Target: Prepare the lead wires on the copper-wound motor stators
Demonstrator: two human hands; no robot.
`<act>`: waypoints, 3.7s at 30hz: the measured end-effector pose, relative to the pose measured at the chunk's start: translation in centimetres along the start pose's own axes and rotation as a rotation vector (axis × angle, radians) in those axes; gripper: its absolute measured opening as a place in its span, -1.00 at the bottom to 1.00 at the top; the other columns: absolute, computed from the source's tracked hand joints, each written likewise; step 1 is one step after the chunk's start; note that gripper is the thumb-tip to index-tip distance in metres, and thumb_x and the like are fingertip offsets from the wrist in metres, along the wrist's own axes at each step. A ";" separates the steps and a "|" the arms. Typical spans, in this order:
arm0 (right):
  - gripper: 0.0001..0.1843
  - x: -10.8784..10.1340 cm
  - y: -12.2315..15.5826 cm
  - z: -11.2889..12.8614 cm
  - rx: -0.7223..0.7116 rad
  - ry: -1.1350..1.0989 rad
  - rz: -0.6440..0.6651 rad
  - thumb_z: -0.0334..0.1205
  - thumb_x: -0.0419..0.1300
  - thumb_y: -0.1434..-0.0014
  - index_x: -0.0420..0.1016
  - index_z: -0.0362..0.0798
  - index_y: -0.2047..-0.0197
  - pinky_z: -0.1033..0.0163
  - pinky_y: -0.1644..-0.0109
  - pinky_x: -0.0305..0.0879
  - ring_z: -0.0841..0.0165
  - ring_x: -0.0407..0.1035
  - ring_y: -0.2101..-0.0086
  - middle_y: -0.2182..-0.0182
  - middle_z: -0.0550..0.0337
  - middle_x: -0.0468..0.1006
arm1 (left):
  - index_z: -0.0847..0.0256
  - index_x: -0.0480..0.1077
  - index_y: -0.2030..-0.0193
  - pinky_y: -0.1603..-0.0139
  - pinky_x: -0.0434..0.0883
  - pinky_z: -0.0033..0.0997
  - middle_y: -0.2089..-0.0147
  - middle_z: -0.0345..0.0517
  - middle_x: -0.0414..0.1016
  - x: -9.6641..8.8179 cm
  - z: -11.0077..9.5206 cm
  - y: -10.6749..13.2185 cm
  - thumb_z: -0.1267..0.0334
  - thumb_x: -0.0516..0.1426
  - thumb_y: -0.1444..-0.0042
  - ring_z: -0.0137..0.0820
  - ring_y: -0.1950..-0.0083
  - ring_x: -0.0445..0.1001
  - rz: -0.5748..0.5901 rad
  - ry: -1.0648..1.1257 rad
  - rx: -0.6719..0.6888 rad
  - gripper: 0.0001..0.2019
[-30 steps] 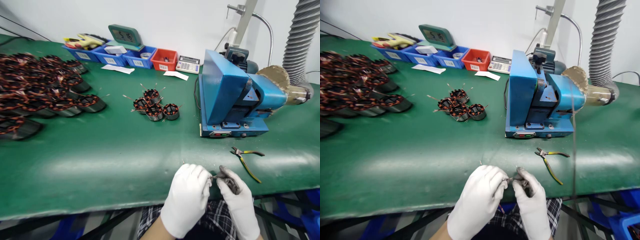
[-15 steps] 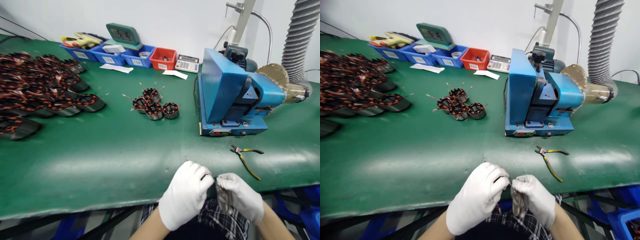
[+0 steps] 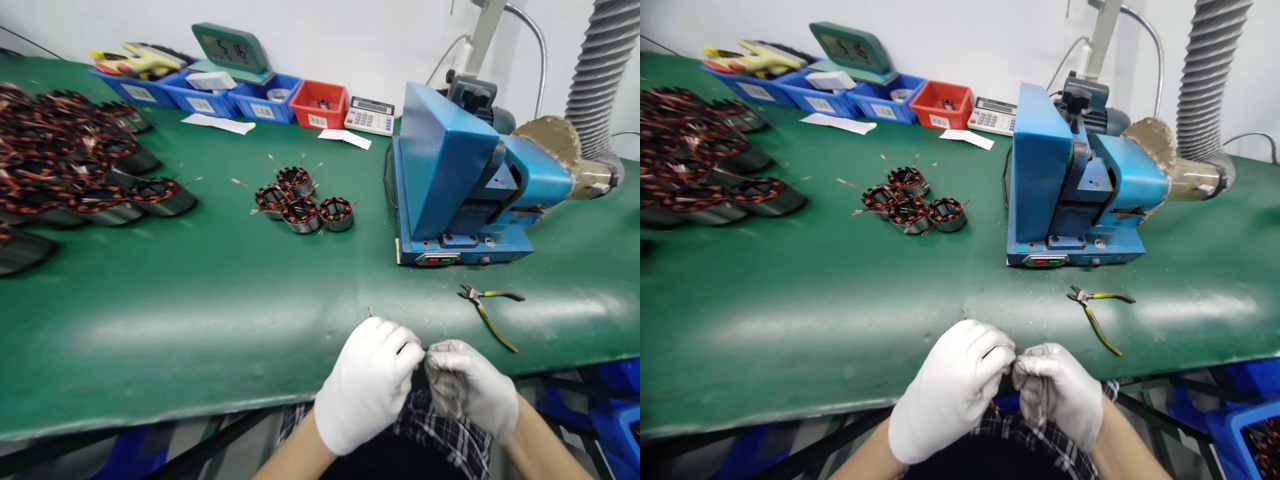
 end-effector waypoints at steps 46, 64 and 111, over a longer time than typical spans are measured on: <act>-0.71 -1.6 2.3 -2.3 -0.146 0.001 -0.345 -0.03 0.18 -0.16 0.49 -0.06 0.44 0.28 0.35 0.26 0.35 0.32 0.48 0.53 0.23 0.48 | 0.16 0.38 0.11 -0.06 0.27 -0.04 0.08 -0.07 0.46 -0.8 -1.7 0.2 0.47 0.00 -0.14 -0.14 -0.06 0.32 -0.055 -0.100 -0.219 -0.76; -0.86 1.4 0.2 -3.0 -0.223 0.151 -0.455 -0.18 0.27 -0.04 0.55 -0.08 0.37 0.24 0.35 0.43 0.27 0.48 0.43 0.45 0.15 0.61 | 0.22 0.35 0.39 0.25 0.21 -0.19 0.37 -0.11 0.43 0.4 -0.5 0.0 0.44 0.00 -0.10 -0.26 0.28 0.32 -0.117 0.028 -0.233 -0.86; -0.61 2.0 0.5 -1.3 0.059 0.044 -0.114 0.01 0.00 -0.18 0.18 0.06 0.61 0.31 0.69 0.08 0.43 0.07 0.77 0.79 0.40 0.10 | 0.15 0.38 0.36 0.21 0.23 -0.22 0.32 -0.20 0.47 0.2 -0.2 0.3 0.47 0.11 0.06 -0.26 0.18 0.36 -0.084 -0.052 -0.105 -0.85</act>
Point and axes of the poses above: each hand's wrist, its own y-axis away from the middle knuckle, its own x-axis out of the palm, z = x × y, the point moved 1 cm from there along -y, towards the middle knuckle
